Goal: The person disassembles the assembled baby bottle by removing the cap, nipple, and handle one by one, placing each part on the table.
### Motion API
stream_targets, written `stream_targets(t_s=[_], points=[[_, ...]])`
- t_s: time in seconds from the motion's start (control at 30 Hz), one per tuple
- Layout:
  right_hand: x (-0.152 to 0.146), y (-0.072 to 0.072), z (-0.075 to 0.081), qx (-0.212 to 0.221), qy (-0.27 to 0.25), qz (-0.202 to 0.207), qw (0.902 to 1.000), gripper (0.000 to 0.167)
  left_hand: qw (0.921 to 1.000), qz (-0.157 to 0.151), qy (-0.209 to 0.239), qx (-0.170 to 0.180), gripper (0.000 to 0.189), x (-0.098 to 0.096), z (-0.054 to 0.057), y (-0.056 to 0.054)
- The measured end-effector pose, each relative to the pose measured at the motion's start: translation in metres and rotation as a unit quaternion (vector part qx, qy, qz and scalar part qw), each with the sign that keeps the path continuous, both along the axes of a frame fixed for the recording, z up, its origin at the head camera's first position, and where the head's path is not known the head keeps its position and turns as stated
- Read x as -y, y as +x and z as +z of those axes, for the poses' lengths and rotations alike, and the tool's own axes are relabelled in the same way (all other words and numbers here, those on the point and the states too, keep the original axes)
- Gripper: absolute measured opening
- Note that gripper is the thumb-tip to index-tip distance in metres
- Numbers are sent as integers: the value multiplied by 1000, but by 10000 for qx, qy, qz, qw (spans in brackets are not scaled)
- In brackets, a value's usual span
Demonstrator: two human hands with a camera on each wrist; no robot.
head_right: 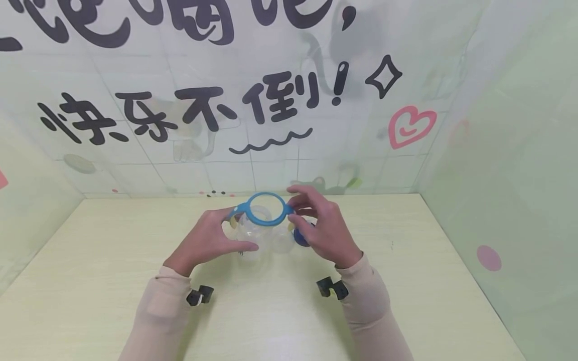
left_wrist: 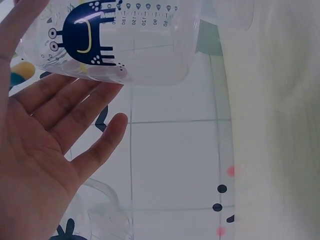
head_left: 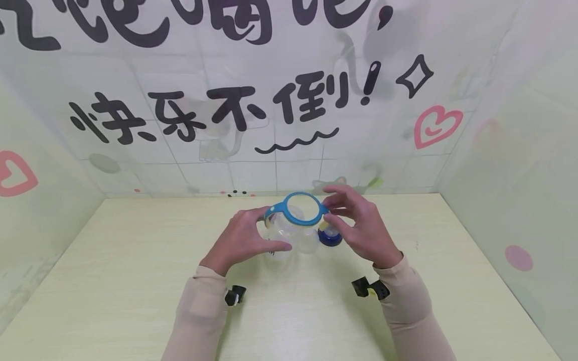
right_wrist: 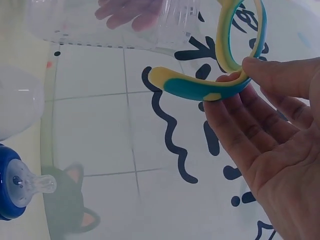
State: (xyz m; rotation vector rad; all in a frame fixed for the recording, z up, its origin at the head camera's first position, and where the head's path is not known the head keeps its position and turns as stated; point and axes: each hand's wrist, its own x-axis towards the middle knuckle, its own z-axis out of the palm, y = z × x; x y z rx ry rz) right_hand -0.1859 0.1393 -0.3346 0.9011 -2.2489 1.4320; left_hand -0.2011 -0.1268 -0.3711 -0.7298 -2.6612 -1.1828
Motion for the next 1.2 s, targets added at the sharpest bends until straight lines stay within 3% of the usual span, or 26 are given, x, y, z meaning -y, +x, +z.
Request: stream_targets(t_s=[0.3, 0.77, 1.2], points=[[-13, 3, 8, -241, -175, -317, 9991, 49, 10000, -59, -3, 45, 66, 0, -1, 0], [-26, -2, 8, -101, -721, -874, 9935, 44, 9999, -4, -140, 93, 75, 0, 1, 2], [-34, -22, -12, 765, -643, -1174, 9881, 41, 9999, -20, -105, 19, 74, 0, 0, 1]])
